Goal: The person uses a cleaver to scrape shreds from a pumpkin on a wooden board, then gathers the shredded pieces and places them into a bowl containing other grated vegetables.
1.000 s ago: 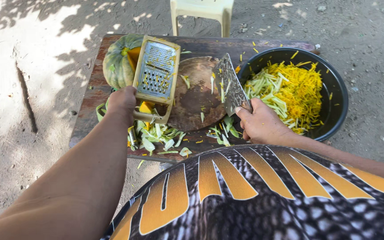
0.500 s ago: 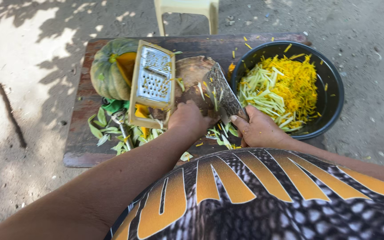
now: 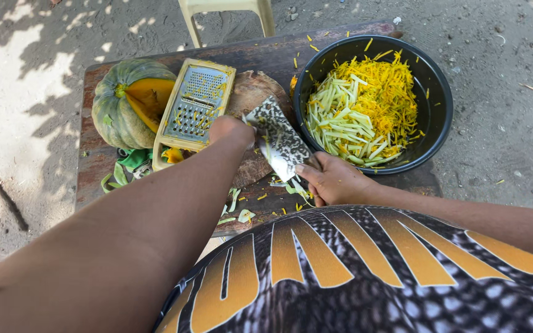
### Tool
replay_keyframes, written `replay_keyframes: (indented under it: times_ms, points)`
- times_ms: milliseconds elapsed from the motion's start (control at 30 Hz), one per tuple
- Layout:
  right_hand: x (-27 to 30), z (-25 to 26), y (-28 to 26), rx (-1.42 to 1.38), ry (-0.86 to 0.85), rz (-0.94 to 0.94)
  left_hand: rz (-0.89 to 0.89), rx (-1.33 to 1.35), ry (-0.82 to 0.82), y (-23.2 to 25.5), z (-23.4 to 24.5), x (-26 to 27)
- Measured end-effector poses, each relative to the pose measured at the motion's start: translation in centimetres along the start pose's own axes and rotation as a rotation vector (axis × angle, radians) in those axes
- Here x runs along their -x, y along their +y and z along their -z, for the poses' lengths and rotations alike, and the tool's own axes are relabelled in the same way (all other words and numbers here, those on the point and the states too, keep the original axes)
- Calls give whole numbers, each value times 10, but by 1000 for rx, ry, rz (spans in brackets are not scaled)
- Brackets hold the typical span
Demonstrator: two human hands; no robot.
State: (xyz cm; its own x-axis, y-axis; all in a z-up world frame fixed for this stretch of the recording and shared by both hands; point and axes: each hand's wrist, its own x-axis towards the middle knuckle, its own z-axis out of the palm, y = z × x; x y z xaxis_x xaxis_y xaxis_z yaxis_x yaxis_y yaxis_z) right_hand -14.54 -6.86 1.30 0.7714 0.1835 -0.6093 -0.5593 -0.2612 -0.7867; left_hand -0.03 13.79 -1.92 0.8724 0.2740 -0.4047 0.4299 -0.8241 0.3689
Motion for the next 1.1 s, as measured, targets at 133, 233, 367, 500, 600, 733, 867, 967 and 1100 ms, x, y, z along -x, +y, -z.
replay_keyframes:
  times_ms: [133, 233, 367, 500, 600, 733, 867, 967, 1100]
  points:
    - [2, 1, 1, -155, -52, -59, 72, 247, -97, 9, 10, 9]
    - [13, 15, 2, -166, -75, -33, 106, 425, -152, 15, 11, 21]
    - [41, 42, 0, -30, 63, -65, -95, 443, -174, 45, 4, 40]
    - [76, 74, -11, -62, 269, -189, -591, 170, -32, 87, -23, 82]
    - [89, 88, -18, -273, 339, -253, -1003, 93, -63, 97, -45, 121]
    - [104, 108, -24, -330, 401, -294, -683, -545, -407, 121, -56, 123]
    - [116, 140, -20, -78, 496, -350, -746, -236, -150, 135, -70, 84]
    - [107, 169, -8, -10, 509, -373, -359, -133, -198, 155, -92, 49]
    - [83, 190, 15, -148, 374, -396, 44, 299, -452, 172, -126, 16]
